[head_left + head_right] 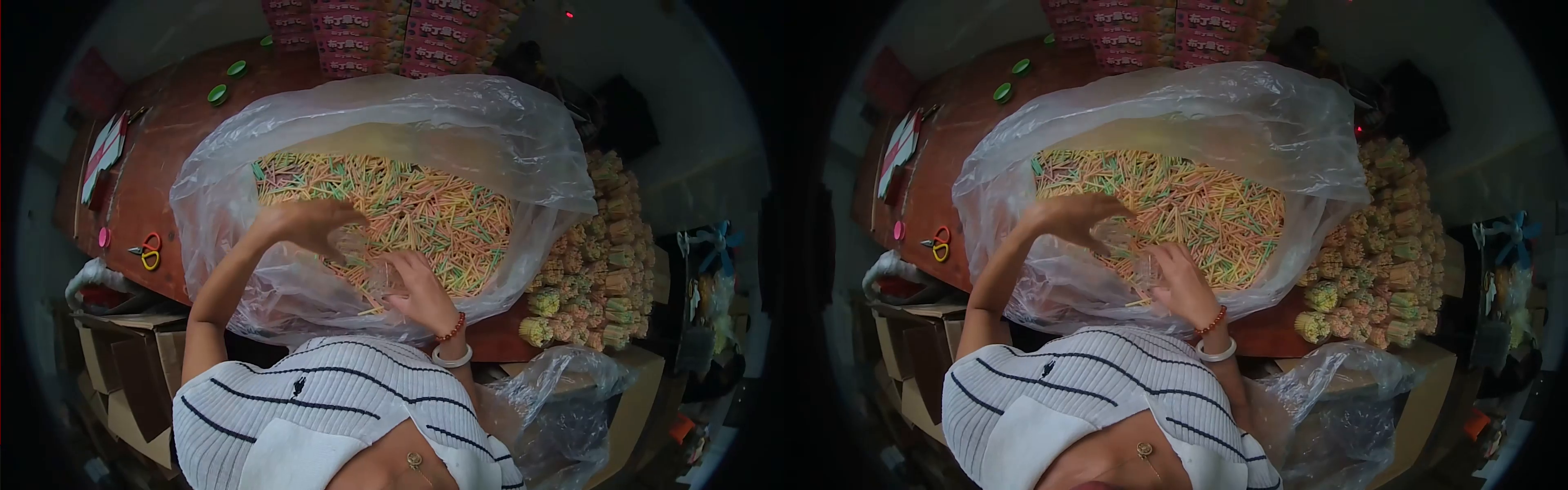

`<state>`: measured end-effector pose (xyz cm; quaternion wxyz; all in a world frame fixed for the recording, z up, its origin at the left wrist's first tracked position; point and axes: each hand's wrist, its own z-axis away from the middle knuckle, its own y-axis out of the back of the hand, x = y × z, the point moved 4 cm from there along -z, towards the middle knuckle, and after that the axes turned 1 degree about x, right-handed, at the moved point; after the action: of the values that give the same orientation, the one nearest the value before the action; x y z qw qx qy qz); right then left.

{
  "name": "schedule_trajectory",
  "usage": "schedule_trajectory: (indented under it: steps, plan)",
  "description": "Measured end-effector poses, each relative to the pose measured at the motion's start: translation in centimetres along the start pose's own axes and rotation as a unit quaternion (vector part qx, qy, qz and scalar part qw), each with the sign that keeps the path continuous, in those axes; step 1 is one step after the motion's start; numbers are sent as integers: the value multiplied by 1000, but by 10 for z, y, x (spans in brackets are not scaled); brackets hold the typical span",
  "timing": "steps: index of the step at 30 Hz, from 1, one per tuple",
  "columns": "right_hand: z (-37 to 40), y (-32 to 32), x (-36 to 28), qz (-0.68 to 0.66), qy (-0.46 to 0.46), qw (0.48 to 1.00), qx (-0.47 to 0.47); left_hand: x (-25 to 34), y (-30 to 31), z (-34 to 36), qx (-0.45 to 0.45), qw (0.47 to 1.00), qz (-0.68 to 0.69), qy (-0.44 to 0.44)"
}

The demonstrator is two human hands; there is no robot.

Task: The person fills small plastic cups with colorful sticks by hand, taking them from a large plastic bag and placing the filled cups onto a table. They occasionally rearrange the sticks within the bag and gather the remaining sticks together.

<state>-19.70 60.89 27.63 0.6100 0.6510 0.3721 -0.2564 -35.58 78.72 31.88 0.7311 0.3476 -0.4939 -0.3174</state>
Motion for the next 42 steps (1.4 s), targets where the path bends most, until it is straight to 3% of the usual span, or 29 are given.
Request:
schedule_trajectory:
  steps: [5, 7, 8, 9, 10, 11, 12, 13, 14, 15, 16, 18, 19, 21, 22, 25, 28, 31, 35, 37, 42]
  plan:
    - [7, 50, 7, 3, -38, 998, 51, -20, -16, 6, -70, 992, 64, 82]
    - [6, 79, 17, -21, -107, 980, 165, -32, -28, -6, -85, 988, 81, 105]
    - [3, 89, 29, -17, -107, 980, 165, -33, -29, -19, 34, 999, -2, 42]
    - [2, 101, 46, -16, -95, 969, 229, -28, -28, -27, 151, 984, -86, -22]
    - [-3, 112, 50, -16, -83, 952, 294, -24, -30, -36, 152, 984, -86, -25]
    - [-10, 119, 53, -13, -84, 951, 299, -16, -30, -48, 186, 976, -102, -55]
    - [-18, 134, 48, -73, -81, 932, 345, -6, -27, -60, 218, 965, -118, -86]
    - [-25, 147, 49, -132, -79, 908, 389, 5, -21, -74, 217, 965, -119, -92]
    - [-35, 157, 66, -130, -81, 906, 394, 10, -19, -93, 137, 983, -110, -46]
    - [-43, 171, 84, -114, -20, 903, 413, 12, -18, -109, 57, 993, -101, 1]
    - [-49, 181, 92, -97, 40, 898, 428, 9, -15, -128, 57, 993, -101, -3]
    - [-62, 201, 67, -41, 14, 896, 441, -15, -24, -167, 98, 992, 54, 66]
    - [-65, 207, 56, 13, -9, 892, 451, -18, -38, -175, 98, 992, 52, 63]
    - [-58, 205, 54, -40, 11, 893, 448, -9, -59, -179, 191, 974, -124, 11]
    - [-51, 200, 53, -97, 26, 893, 439, 9, -56, -169, 125, 985, -110, 35]
    - [-24, 174, 39, -211, -60, 885, 411, 36, -62, -139, 77, 990, -117, 5]
    - [2, 133, 60, -277, -41, 854, 437, 40, -63, -127, 20, 992, -124, -11]
    - [25, 96, 83, -334, -119, 845, 401, 40, -71, -127, 80, 987, -135, -24]
    - [42, 65, 84, -383, -125, 833, 380, 50, -70, -137, 67, 986, -151, 3]
    - [42, 58, 74, -402, -124, 835, 354, 52, -72, -139, 4, 999, -39, 26]
    - [49, 48, 76, -371, -115, 843, 372, 59, -69, -121, 33, 998, 39, 29]
